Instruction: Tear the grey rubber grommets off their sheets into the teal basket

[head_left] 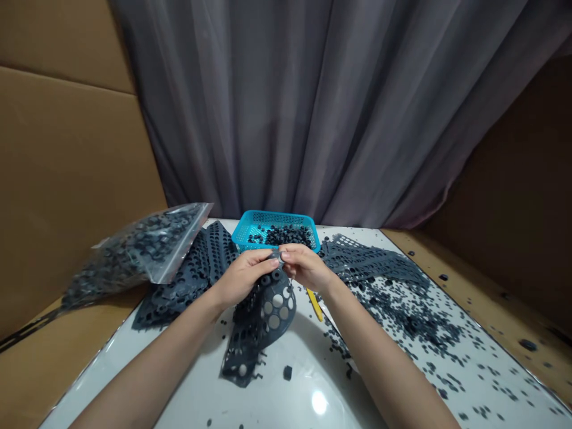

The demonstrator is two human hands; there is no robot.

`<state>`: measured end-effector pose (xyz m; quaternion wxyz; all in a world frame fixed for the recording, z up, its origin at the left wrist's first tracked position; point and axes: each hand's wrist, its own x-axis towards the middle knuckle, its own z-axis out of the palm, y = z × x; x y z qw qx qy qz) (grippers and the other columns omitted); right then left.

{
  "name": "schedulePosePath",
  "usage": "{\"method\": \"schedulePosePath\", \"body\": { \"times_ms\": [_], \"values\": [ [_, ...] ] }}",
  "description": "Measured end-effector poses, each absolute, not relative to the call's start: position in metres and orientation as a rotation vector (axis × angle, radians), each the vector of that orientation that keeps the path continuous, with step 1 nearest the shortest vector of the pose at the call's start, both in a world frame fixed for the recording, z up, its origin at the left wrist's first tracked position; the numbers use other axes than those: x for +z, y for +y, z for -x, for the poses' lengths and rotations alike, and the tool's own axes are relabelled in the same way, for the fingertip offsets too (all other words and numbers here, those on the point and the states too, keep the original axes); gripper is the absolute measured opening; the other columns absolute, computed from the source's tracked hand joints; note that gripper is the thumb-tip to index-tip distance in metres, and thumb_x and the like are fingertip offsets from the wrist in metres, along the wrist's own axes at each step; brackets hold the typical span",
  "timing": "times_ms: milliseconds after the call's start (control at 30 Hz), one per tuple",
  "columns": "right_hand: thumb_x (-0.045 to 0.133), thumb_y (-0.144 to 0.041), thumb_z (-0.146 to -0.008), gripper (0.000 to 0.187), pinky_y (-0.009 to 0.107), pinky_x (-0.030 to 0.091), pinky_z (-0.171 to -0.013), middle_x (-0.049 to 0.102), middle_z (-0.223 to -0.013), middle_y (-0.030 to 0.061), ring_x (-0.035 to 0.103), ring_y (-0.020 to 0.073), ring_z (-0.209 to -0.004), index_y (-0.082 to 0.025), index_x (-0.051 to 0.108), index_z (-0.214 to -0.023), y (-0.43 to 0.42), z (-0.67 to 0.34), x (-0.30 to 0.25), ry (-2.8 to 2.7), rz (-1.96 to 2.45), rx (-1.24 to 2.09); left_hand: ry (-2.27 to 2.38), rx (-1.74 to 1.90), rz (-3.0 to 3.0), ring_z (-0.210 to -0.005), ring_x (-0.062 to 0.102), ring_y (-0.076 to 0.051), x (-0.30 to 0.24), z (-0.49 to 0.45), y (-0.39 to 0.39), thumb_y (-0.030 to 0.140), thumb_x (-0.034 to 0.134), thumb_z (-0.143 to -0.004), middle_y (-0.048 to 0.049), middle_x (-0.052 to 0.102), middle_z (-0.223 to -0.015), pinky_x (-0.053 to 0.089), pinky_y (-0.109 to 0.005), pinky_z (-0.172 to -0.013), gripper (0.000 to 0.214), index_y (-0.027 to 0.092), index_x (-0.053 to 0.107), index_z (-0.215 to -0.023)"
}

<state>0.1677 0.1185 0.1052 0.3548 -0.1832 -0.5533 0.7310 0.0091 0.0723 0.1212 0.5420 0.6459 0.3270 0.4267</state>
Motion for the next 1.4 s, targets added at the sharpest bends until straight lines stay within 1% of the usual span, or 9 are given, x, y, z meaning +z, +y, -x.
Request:
{"method": "schedulePosePath", "body": {
  "times_ms": [467, 633, 767, 900, 1000, 1100, 1200, 1267, 1400],
  "values": [
    [0.066, -0.035, -0.064, 0.033, 0.021, 0.013, -0.041, 0.024, -0.048, -0.0082, 0.015, 0.0058, -0.042, -0.019, 0.038, -0.056, 0.117, -0.156, 0.084, -1.174, 0.452, 1.841, 0.699, 1.183, -1.031, -0.055, 0.048, -0.008, 0.093, -0.02, 0.084, 0.036, 0.071, -0.066, 0.0023, 0.058, -0.065, 0.039, -0.019, -0.055, 0.024, 0.015, 0.063, -0.075],
    [0.05, -0.037, -0.078, 0.04, 0.024, 0.027, -0.046, 0.016, -0.051, -0.0072, 0.015, 0.0086, -0.044, -0.021, 0.021, -0.056, 0.123, -0.165, 0.086, -1.128, 0.346, 1.74, 0.74, 1.356, -0.86, -0.053, 0.049, -0.008, 0.106, -0.015, 0.08, 0.041, 0.072, -0.062, 0.0028, 0.056, -0.064, 0.039, -0.019, -0.052, 0.029, 0.017, 0.058, -0.071],
    [0.049, -0.044, -0.08, 0.033, 0.026, 0.034, -0.054, 0.033, -0.054, -0.0044, 0.032, 0.0105, -0.049, -0.02, 0.038, -0.06, 0.139, -0.178, 0.095, -1.392, 0.462, 1.445, 0.776, 1.311, -1.14, -0.055, 0.046, -0.008, 0.118, -0.009, 0.077, 0.044, 0.067, -0.069, 0.0038, 0.054, -0.063, 0.037, -0.019, -0.054, 0.028, 0.016, 0.059, -0.07],
    [0.046, -0.043, -0.082, 0.026, 0.031, 0.039, -0.07, 0.056, -0.071, 0.0025, 0.049, 0.0169, -0.07, -0.02, 0.052, -0.073, 0.167, -0.2, 0.088, -1.745, 1.021, 0.691, 0.994, 1.193, -1.387, -0.068, 0.051, -0.013, 0.121, -0.007, 0.08, 0.041, 0.059, -0.076, 0.0009, 0.06, -0.07, 0.039, -0.022, -0.066, 0.027, 0.015, 0.062, -0.073],
    [0.047, -0.038, -0.081, 0.024, 0.042, 0.035, -0.084, 0.063, -0.09, 0.0091, 0.049, 0.0251, -0.091, -0.018, 0.06, -0.079, 0.186, -0.216, 0.067, -1.851, 1.355, 0.307, 1.109, 1.11, -1.409, -0.066, 0.052, -0.015, 0.122, -0.006, 0.08, 0.045, 0.057, -0.076, -0.0002, 0.061, -0.067, 0.038, -0.023, -0.063, 0.031, 0.014, 0.062, -0.072],
    [0.055, -0.037, -0.076, 0.026, 0.052, 0.029, -0.089, 0.06, -0.113, 0.0136, 0.042, 0.0338, -0.108, -0.019, 0.066, -0.089, 0.197, -0.223, 0.047, -1.887, 1.439, 0.275, 1.146, 1.067, -1.437, -0.065, 0.053, -0.015, 0.124, -0.007, 0.079, 0.047, 0.057, -0.075, -0.0012, 0.061, -0.067, 0.038, -0.024, -0.061, 0.034, 0.013, 0.062, -0.072],
    [0.057, -0.038, -0.075, 0.033, 0.053, 0.029, -0.09, 0.052, -0.126, 0.014, 0.037, 0.0359, -0.115, -0.019, 0.065, -0.101, 0.195, -0.224, 0.049, -1.919, 1.472, 0.25, 1.139, 1.071, -1.444, -0.067, 0.055, -0.016, 0.124, -0.008, 0.079, 0.047, 0.057, -0.075, -0.0024, 0.063, -0.07, 0.039, -0.024, -0.063, 0.035, 0.013, 0.064, -0.075],
    [0.052, -0.037, -0.08, 0.029, 0.046, 0.033, -0.09, 0.056, -0.119, 0.0128, 0.043, 0.0305, -0.111, -0.019, 0.063, -0.101, 0.183, -0.22, 0.067, -1.946, 1.348, 0.257, 1.14, 1.084, -1.451, -0.067, 0.055, -0.017, 0.123, -0.008, 0.079, 0.047, 0.057, -0.075, -0.0026, 0.063, -0.071, 0.04, -0.024, -0.064, 0.035, 0.013, 0.065, -0.077],
    [0.05, -0.039, -0.084, 0.023, 0.03, 0.039, -0.068, 0.057, -0.072, 0.0027, 0.052, 0.0165, -0.072, -0.019, 0.055, -0.073, 0.138, -0.201, 0.116, -2.082, 0.859, 0.404, 1.165, 1.102, -1.547, -0.061, 0.049, -0.014, 0.122, -0.008, 0.079, 0.046, 0.055, -0.077, 0.0001, 0.056, -0.063, 0.036, -0.023, -0.059, 0.033, 0.013, 0.062, -0.07]
  ]
}}
